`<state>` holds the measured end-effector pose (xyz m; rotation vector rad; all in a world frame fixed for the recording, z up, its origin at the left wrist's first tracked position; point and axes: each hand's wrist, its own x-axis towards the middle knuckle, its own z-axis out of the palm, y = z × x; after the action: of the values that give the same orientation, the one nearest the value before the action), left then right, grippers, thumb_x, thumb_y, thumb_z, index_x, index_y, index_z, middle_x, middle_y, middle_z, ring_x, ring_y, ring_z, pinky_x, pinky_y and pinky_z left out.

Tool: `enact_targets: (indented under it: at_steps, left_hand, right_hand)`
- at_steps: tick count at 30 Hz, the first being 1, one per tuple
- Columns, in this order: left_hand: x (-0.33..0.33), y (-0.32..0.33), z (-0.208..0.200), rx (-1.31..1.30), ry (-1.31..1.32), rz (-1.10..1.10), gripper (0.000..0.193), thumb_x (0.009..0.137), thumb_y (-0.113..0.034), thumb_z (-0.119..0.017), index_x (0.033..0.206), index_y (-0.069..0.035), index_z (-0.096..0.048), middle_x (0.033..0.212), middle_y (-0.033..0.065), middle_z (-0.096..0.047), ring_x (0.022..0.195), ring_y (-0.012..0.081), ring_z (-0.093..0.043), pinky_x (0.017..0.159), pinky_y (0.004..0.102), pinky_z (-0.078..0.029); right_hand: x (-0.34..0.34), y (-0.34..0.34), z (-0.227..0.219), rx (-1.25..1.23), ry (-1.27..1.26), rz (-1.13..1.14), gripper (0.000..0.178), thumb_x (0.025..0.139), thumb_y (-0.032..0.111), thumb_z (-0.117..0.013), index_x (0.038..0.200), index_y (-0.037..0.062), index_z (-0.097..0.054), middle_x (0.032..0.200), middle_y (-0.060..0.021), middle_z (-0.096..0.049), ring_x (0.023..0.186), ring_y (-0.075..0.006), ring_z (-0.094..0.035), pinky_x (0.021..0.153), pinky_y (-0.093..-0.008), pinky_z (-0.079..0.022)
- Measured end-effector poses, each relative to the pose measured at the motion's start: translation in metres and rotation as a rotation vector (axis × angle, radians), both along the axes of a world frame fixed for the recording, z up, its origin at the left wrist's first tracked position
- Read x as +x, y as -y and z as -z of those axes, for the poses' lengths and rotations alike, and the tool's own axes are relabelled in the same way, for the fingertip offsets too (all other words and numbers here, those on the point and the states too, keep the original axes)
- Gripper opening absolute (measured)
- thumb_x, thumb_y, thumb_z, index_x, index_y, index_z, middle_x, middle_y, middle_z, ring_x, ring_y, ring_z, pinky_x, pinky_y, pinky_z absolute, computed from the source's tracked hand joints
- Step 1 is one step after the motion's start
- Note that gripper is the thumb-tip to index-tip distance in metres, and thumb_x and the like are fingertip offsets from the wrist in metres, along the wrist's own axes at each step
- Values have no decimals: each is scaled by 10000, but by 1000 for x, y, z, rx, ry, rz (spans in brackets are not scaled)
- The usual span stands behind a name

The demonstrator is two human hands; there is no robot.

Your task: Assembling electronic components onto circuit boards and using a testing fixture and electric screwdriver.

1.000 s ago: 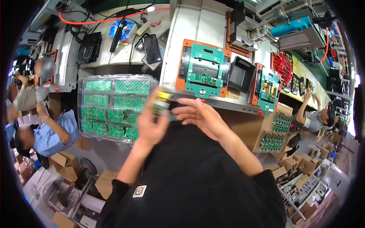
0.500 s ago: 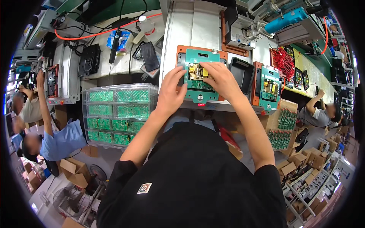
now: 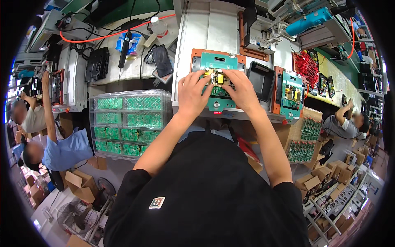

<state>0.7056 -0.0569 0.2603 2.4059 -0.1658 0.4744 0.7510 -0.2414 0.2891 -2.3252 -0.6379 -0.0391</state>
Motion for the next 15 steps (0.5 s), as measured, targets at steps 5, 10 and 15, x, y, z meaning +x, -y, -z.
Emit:
enact_targets:
  at_steps: [5, 10, 15]
  left_hand:
    - [1, 4, 4, 4, 35, -8, 257, 792, -159, -726, 1034, -92, -668, 1128, 28, -624, 1071, 244, -577, 915, 384, -402]
    - [7, 8, 5, 6, 36, -19, 229, 797, -171, -719, 1005, -91, -665, 1127, 23, -613, 1059, 217, -573, 911, 408, -390]
    - [9, 12, 12, -72, 111, -1, 158, 797, -163, -717, 920, -77, -670, 1103, 21, -629, 1047, 225, -573, 907, 406, -402]
  right_hand:
    - [-2, 1, 7, 21, 17, 25, 469, 747, 38, -731, 1197, 81, -602, 1097, -119, -639, 1020, -317, -595, 868, -392, -492]
    - [4, 6, 9, 19, 83, 2, 473, 759, 20, -724, 1213, 80, -604, 1076, -130, -645, 989, -310, -609, 849, -382, -496]
    - [6, 12, 10, 16, 51, -13, 484, 785, 13, -716, 1248, 85, -592, 1058, -137, -655, 961, -303, -627, 821, -376, -501]
